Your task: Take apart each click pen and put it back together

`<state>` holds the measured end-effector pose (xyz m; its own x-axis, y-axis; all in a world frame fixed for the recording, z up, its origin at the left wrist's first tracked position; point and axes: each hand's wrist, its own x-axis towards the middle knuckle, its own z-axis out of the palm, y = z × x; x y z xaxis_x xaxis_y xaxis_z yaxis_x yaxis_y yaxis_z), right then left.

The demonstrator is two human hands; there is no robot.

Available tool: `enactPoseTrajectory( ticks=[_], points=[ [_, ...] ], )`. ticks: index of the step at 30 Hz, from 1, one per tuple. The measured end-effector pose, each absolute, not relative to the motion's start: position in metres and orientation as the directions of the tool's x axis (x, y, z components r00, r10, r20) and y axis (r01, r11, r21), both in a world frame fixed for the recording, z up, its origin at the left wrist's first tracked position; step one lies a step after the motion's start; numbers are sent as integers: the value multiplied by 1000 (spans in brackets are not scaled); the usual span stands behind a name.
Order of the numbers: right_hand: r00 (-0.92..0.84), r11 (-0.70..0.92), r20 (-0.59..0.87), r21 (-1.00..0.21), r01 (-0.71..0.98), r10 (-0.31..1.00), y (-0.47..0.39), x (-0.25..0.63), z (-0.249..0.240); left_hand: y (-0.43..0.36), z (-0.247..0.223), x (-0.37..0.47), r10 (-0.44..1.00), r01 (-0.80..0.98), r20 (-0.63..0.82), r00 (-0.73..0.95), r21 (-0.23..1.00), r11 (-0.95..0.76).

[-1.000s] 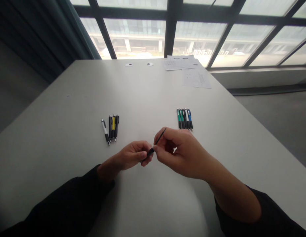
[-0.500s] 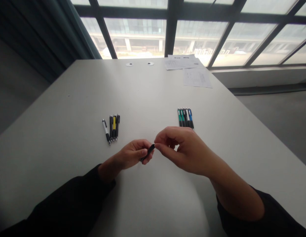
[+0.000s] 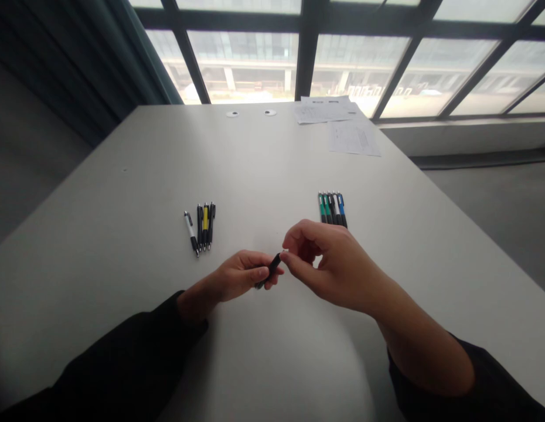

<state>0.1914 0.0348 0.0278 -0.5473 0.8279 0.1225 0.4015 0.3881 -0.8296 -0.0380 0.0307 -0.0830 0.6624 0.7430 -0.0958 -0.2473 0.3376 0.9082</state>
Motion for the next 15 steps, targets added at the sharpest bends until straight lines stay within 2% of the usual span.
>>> enactPoseTrajectory(
  ticks=[15],
  points=[
    [-568, 451, 74, -695, 560, 819, 34, 185, 30, 31, -73, -37, 847, -165, -116, 519, 959, 232]
  ],
)
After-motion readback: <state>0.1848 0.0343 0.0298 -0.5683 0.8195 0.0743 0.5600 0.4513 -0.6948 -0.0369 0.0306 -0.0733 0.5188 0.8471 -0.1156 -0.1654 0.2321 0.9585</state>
